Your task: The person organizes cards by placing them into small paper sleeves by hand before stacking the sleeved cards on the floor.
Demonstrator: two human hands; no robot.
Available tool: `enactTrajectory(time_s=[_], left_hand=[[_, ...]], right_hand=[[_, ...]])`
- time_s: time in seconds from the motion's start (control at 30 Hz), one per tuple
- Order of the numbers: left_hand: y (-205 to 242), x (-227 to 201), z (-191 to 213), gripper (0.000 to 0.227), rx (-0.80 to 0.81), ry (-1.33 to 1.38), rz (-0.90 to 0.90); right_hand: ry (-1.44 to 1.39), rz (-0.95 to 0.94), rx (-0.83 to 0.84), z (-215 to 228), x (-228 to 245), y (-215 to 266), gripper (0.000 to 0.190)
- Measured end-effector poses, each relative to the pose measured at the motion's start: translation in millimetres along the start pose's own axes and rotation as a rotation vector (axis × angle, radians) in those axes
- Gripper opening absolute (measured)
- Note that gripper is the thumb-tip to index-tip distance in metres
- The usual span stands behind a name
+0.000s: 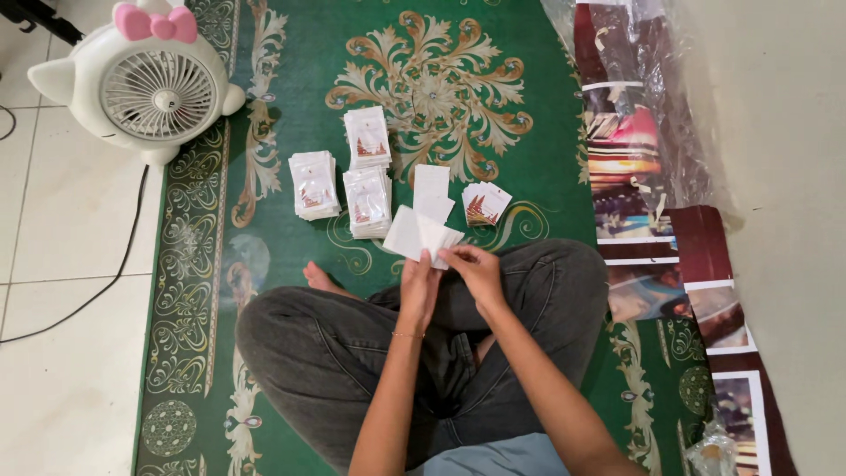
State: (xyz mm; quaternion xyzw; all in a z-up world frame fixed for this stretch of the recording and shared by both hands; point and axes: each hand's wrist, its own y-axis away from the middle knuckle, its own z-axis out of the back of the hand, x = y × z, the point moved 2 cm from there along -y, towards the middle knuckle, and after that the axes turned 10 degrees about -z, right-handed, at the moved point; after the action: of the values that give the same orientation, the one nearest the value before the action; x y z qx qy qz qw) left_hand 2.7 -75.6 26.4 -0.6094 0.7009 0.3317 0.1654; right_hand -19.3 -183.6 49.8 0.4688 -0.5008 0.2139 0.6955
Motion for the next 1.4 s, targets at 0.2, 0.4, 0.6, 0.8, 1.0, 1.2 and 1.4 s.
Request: enactTrajectory(time_s=[0.2,0.4,0.6,0.8,1.0,1.2,1.4], left_hand=[[1.3,-24.7,9.7,0.048,-0.073,-0.288,-0.066],[-4.3,-24.2,21.5,0.043,-0.14,-0.445,-0.038],[-20.6,-12.6,66.7,0.026,-0.239,-0.301,0.051],[-28.6,-18.1,86.2,0.032,-0.257,-0.422,-0.005],[-32.3,-36.1,75.0,0.035,-0.216,-0.809,-0.177],[12.5,-107.0,-40.0,0.098,0.524,-1.509,-0.596],[-21.5,-45.5,-5.4,0.106,0.773,-1.701,-0.786]], right_hand=[[0.176,0.047,0.038,7.7,3.3,-9.6,0.02],[0.156,-0.01,0.074,7.9,-6.0,-16.7,0.021],[0.076,-0.061,0.112,4.7,-3.0,-12.8,0.023],[0.082,-0.027,0.101,8.3,-8.1,-20.0,0.022],[0.245,0.05,0.063,3.2,-8.8,-20.3,0.022],[0.391,0.081,0.103,-2.6,6.6,-15.6,0.024],[0.5,0.092,0.098,-3.1,-10.3,-24.4,0.031]])
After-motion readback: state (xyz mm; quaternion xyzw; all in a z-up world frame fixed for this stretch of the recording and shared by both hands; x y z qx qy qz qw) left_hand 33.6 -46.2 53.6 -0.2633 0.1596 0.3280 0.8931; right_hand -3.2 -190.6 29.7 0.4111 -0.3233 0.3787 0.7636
